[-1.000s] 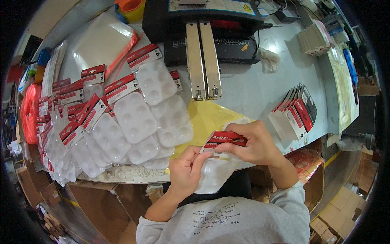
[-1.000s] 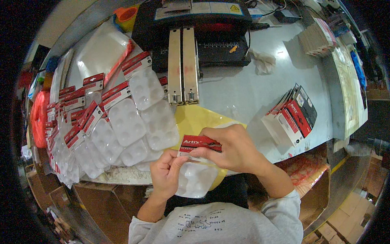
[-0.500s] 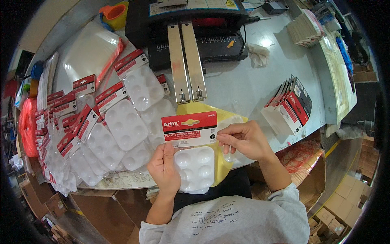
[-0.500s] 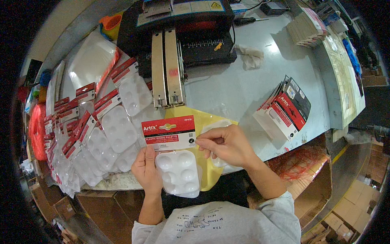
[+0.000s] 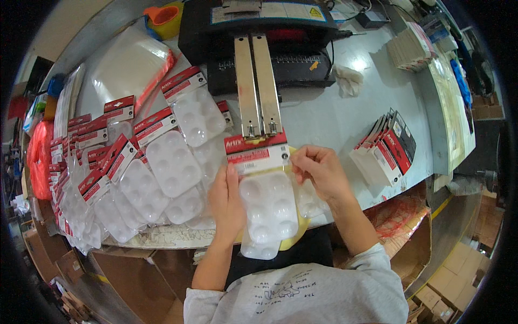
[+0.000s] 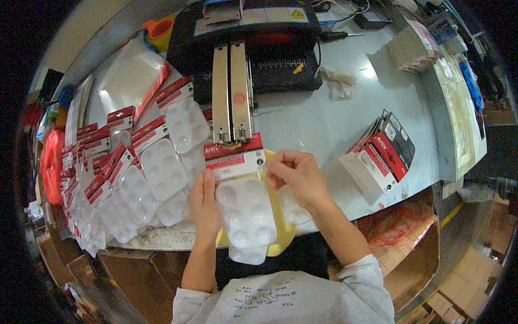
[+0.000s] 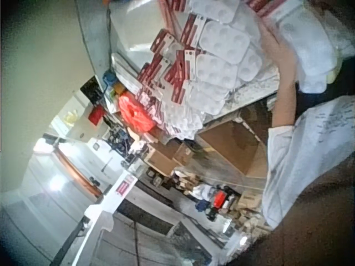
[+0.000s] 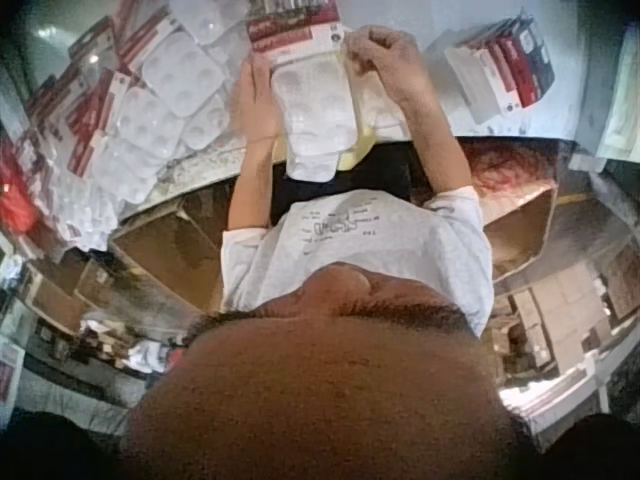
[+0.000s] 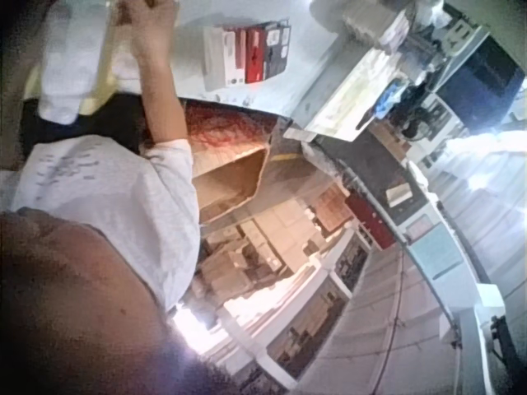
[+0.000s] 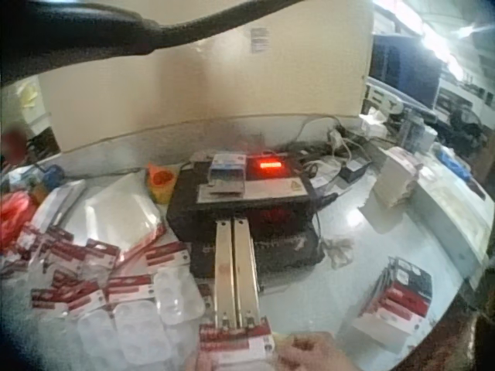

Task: The person places white plastic mixing palettes into clear plastic bags and seals them with red Artix labels using a heat-sealing machine. The person stacks the finished packages on the table and briefly places a stack into a cardboard box.

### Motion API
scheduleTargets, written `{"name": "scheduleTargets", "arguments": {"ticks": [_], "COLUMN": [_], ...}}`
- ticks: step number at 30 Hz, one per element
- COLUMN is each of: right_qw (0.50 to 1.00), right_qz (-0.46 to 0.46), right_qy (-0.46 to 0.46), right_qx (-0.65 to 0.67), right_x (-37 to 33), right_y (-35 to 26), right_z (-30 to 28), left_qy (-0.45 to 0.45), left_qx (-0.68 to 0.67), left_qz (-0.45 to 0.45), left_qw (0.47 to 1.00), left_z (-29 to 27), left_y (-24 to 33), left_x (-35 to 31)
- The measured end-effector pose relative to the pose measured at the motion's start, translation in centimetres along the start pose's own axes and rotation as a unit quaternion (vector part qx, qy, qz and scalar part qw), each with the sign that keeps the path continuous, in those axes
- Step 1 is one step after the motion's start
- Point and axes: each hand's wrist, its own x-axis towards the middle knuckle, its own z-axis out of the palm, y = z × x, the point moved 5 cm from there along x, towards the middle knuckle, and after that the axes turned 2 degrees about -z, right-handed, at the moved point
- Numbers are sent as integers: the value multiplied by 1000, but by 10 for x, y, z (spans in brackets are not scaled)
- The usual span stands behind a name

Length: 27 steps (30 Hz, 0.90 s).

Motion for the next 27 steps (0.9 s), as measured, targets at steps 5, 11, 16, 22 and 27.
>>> {"name": "scheduleTargets", "arguments": {"ticks": [5,11,16,22,27], "right_qw": [996,992,822,762,799], "right_qz": [-61,-103,-226,-266,-208], "right_qy": [55,56,278,234,251], "right_qx": [22,-40,-443,-542,-505], "right_x": [33,33,-32,-62,-59], "right_y": [9,-1,-85,-89,-84], "right_z": [-4,1,-55,-166,-175], "left_qy": [-15,-4,73,103,-57], "left_qx": [-7,58,179,382,378], "left_qz": [43,35,42,136,194], "left_qw": [999,998,980,908,903], "left_z": [11,9,-57,-31,87], "left_y": [-3,-13,34,48,-11], "left_x": [44,38,41,10,-18]}}
